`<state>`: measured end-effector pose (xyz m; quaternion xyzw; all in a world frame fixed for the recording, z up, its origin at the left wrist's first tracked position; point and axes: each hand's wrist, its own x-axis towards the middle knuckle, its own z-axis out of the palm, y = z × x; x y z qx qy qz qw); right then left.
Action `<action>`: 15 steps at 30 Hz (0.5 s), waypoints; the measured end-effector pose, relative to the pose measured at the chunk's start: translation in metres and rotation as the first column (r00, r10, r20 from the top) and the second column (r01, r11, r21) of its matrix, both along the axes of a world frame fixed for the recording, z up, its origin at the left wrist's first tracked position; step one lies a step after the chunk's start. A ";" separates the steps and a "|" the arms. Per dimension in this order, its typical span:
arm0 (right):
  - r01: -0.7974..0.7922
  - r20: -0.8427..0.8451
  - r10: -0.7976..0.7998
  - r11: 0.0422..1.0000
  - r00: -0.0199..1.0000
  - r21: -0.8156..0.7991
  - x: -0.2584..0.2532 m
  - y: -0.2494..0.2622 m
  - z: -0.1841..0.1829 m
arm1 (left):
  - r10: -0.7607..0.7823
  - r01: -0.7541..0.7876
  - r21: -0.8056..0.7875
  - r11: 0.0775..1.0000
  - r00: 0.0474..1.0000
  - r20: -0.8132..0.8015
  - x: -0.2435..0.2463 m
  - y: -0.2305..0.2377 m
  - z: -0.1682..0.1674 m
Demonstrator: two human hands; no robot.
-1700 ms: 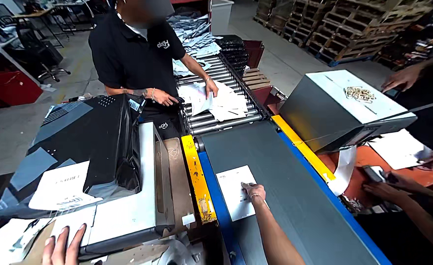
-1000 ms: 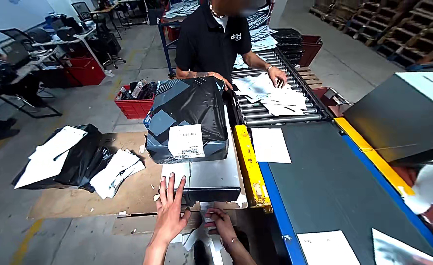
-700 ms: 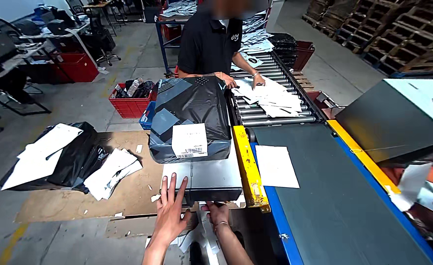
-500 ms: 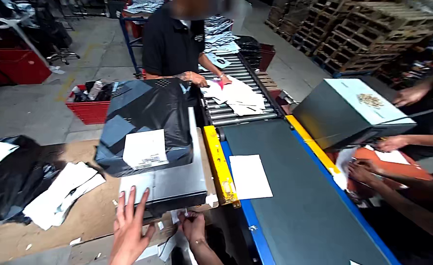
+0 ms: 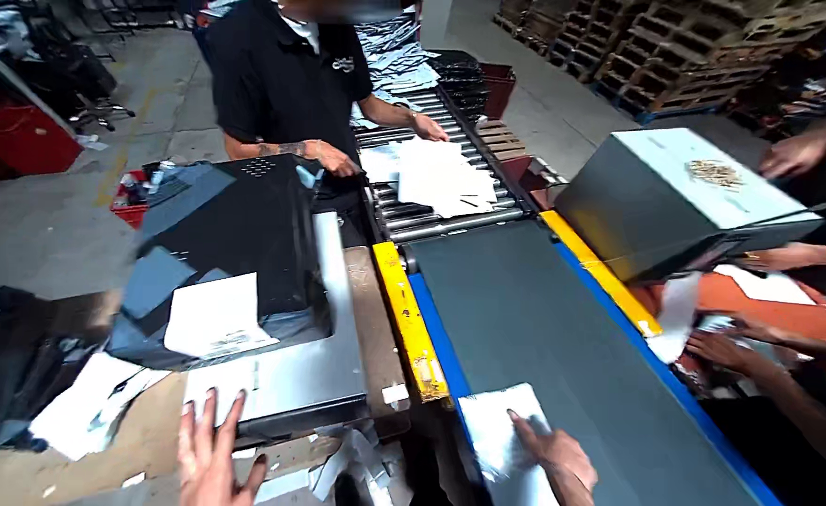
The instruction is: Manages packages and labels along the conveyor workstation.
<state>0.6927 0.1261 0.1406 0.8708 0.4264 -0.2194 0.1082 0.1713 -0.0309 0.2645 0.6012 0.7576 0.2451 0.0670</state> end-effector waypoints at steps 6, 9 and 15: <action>-0.342 -0.636 0.438 0.898 0.635 0.277 -0.185 -0.098 0.005 | 0.112 -0.113 -0.008 0.994 0.993 -0.035 -0.005 -0.005 -0.007; -0.149 -0.911 0.245 0.967 0.331 0.206 -0.297 -0.110 -0.003 | 0.085 -0.087 -0.050 0.995 0.996 -0.028 -0.009 -0.008 -0.009; 0.229 -0.945 -0.229 0.958 0.235 -0.175 -0.381 -0.085 0.050 | 0.077 -0.078 -0.040 0.996 0.997 -0.009 -0.008 -0.008 -0.008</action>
